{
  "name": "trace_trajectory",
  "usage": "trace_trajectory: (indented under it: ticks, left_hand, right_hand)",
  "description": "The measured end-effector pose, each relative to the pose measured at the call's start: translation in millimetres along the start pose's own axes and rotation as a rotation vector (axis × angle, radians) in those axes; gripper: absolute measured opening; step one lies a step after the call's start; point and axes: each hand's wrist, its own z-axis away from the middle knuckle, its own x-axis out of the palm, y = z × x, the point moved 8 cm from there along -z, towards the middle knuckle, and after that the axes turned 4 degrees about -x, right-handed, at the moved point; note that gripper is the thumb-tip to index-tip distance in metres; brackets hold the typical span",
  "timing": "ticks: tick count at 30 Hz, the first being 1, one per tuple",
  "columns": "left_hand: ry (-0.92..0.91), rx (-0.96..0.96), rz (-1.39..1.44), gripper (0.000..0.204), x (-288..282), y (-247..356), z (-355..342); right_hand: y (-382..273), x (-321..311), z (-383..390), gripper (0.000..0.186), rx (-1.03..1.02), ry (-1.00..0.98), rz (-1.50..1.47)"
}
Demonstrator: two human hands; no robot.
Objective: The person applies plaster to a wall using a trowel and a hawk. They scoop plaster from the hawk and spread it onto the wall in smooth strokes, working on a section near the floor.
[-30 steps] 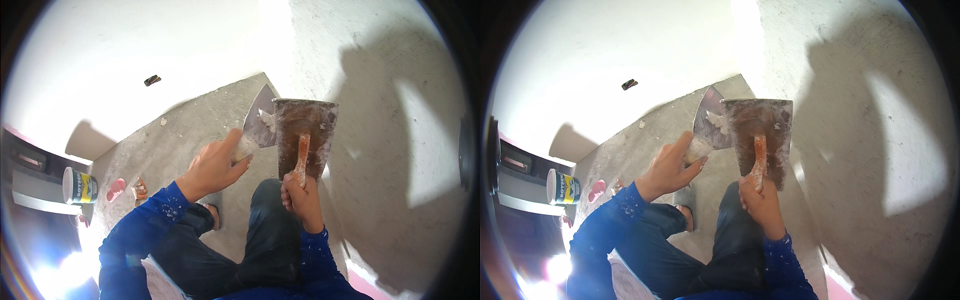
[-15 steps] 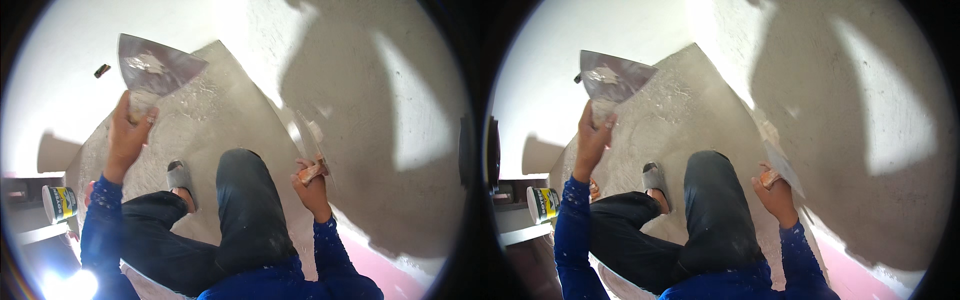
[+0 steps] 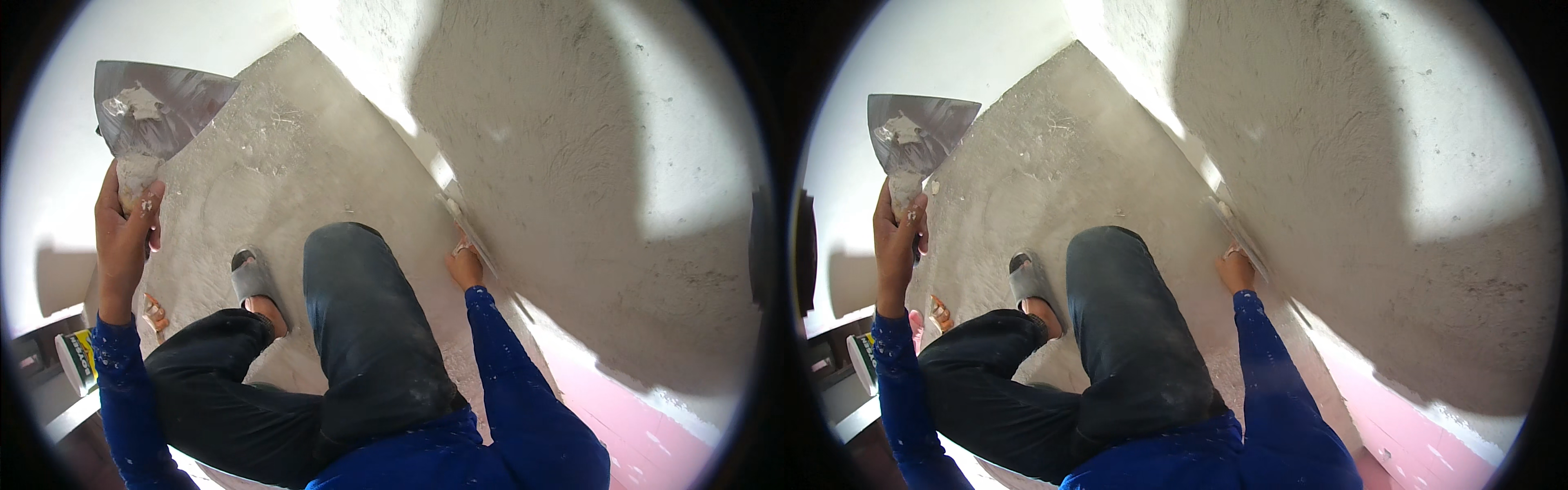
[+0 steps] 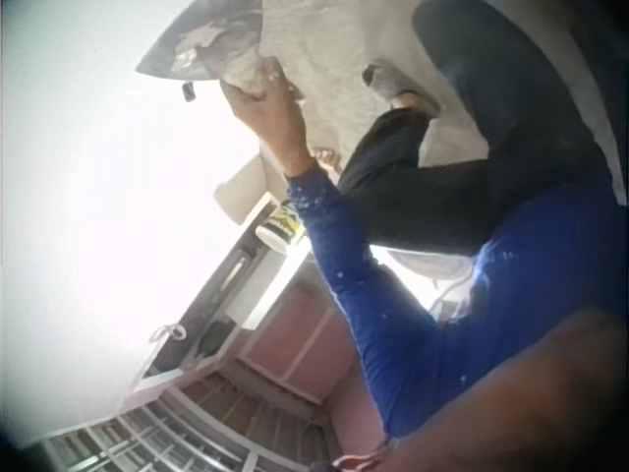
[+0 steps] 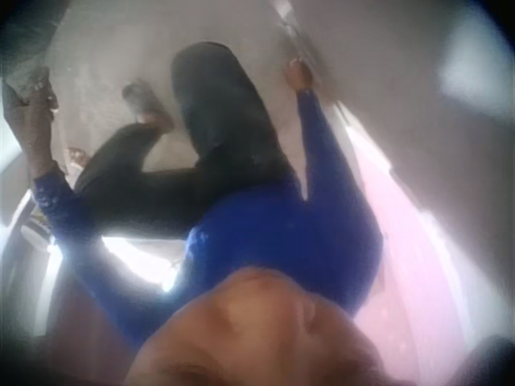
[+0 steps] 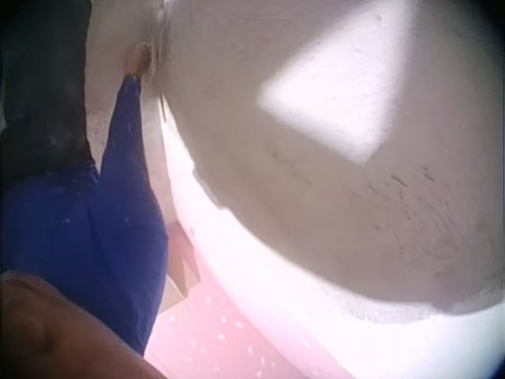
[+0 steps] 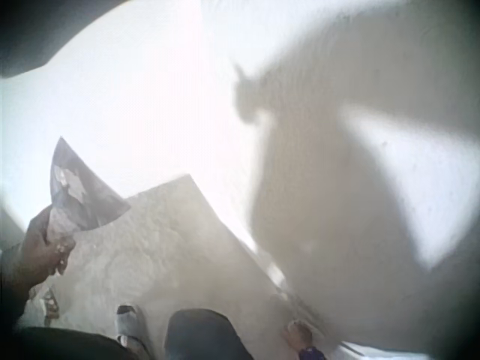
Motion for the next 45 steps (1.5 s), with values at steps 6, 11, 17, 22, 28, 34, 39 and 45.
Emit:
trace_trajectory:
  ticks: [6,11,17,22,28,34,39,45]
  left_hand:
    - [-0.059,-0.016,-0.050,0.063,15,12,1]
    - [-0.105,0.034,-0.095,0.068,32,27,-1]
    - [-0.149,0.030,-0.143,0.071,37,26,-2]
    - [-0.112,-0.023,-0.153,0.068,20,10,-1]
    - [-0.085,-0.037,-0.118,0.065,5,2,-1]
    - [-0.056,0.017,-0.146,0.067,4,11,2]
    - [-0.053,0.005,-0.177,0.070,5,10,0]
    - [-0.054,0.058,-0.167,0.070,6,9,-2]
  right_hand:
    - [-5,-26,4,0.037,0.190,0.100,-0.014]
    - [-20,-63,27,0.043,0.172,0.261,-0.046]
    - [-22,-126,82,0.038,0.152,0.422,-0.149]
    - [-24,-122,102,0.033,-0.095,0.278,-0.228]
    - [-66,-28,2,0.033,-0.281,0.040,-0.036]
    - [-76,-38,-30,0.029,-0.146,0.227,0.030]
    - [-86,-66,-8,0.032,0.031,0.273,0.033]
    - [-83,-123,33,0.030,-0.132,0.473,-0.206]
